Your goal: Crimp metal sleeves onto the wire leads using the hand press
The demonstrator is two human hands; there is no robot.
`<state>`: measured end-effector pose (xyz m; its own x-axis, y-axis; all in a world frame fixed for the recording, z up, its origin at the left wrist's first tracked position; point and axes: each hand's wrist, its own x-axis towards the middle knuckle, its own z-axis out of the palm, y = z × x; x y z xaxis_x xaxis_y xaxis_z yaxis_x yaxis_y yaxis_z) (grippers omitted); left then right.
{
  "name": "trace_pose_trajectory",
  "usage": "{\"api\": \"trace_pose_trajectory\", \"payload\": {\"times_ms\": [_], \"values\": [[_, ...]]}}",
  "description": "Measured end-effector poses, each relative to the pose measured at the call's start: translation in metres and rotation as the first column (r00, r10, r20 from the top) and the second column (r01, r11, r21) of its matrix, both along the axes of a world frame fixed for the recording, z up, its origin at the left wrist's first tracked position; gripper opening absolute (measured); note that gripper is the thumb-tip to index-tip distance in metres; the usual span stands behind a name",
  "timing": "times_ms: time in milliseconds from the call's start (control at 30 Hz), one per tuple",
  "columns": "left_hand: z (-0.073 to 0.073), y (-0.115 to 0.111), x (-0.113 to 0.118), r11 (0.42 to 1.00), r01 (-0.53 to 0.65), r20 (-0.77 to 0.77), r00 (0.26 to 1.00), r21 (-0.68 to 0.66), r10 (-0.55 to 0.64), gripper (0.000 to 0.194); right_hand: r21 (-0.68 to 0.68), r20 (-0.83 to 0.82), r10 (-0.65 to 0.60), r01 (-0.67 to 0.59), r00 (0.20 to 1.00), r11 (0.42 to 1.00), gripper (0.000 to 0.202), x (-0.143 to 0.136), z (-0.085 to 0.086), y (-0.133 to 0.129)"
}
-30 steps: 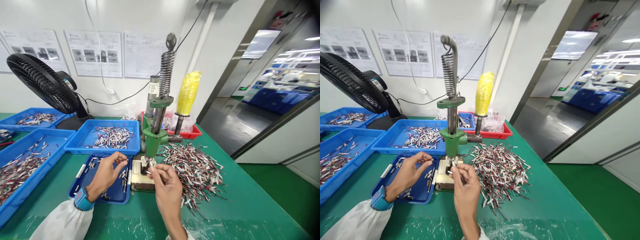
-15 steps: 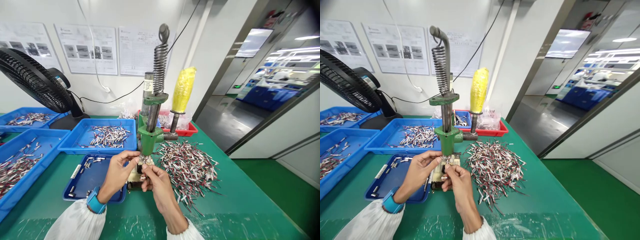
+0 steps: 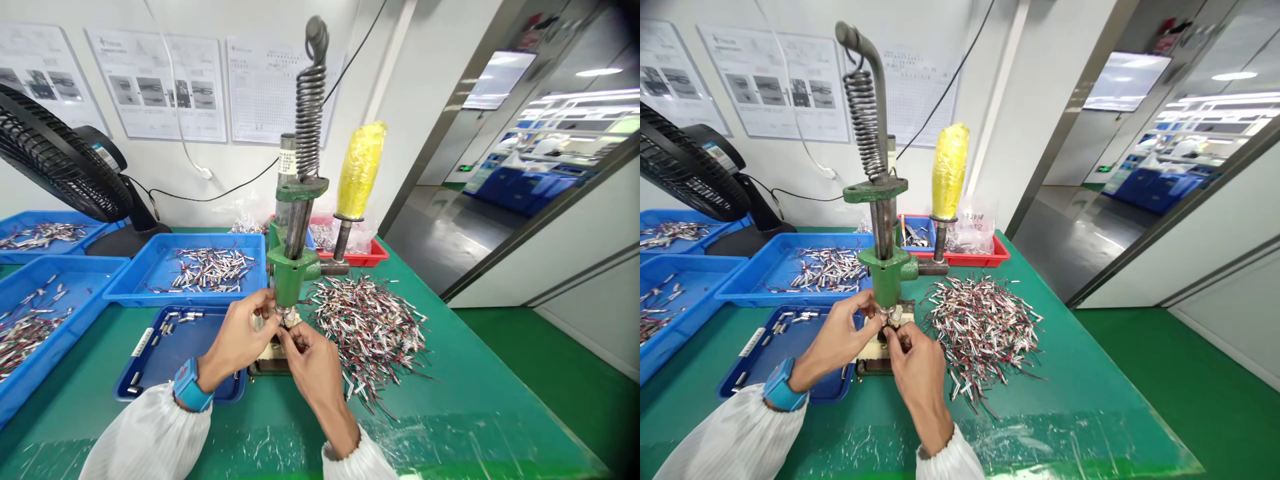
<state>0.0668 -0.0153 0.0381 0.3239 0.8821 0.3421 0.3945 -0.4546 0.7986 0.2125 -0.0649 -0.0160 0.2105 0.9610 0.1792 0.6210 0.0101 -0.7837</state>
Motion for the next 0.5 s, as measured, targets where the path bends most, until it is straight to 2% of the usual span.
{"api": "trace_pose_trajectory", "payload": {"times_ms": [67,100,167,233,300,367,400,433,467,500], "values": [[-0.002,-0.002,-0.001,1.000,0.004,0.003,1.000,-0.010,-0.004,0.021,0.009,0.083,0.003,-0.003,0.997,1.000,0.041,0.009,0.001,-0.006],[-0.005,-0.004,-0.002,1.000,0.006,0.025,1.000,-0.024,-0.006,0.024,0.056,0.121,-0.013,0.006,0.993,0.998,0.040,0.015,0.003,-0.009],[-0.011,-0.007,-0.005,0.999,0.010,0.080,0.997,-0.044,-0.006,0.032,0.231,0.157,-0.082,0.044,0.984,0.972,0.037,0.031,0.010,-0.014],[-0.018,-0.010,-0.008,0.999,-0.002,0.122,0.992,-0.042,0.007,0.038,0.408,0.117,-0.175,0.113,0.978,0.906,0.039,0.047,0.031,-0.011],[-0.022,-0.011,-0.011,0.999,-0.027,0.137,0.990,-0.037,0.032,0.040,0.503,0.018,-0.232,0.192,0.973,0.843,0.047,0.060,0.073,0.004],[-0.023,-0.012,-0.013,0.998,-0.054,0.129,0.990,-0.043,0.059,0.040,0.539,-0.076,-0.214,0.220,0.974,0.813,0.059,0.065,0.130,0.029],[-0.023,-0.012,-0.013,0.997,-0.065,0.125,0.990,-0.051,0.071,0.039,0.555,-0.087,-0.161,0.182,0.983,0.812,0.065,0.065,0.159,0.043],[-0.022,-0.012,-0.013,0.996,-0.071,0.122,0.989,-0.061,0.079,0.039,0.541,-0.074,-0.102,0.126,0.992,0.832,0.069,0.063,0.187,0.056],[-0.022,-0.012,-0.013,0.995,-0.076,0.123,0.989,-0.070,0.084,0.039,0.478,-0.046,-0.027,0.046,0.999,0.877,0.068,0.060,0.210,0.065],[-0.021,-0.012,-0.012,0.994,-0.077,0.129,0.988,-0.074,0.086,0.038,0.421,-0.060,0.029,-0.001,0.998,0.907,0.070,0.054,0.226,0.071]]}}
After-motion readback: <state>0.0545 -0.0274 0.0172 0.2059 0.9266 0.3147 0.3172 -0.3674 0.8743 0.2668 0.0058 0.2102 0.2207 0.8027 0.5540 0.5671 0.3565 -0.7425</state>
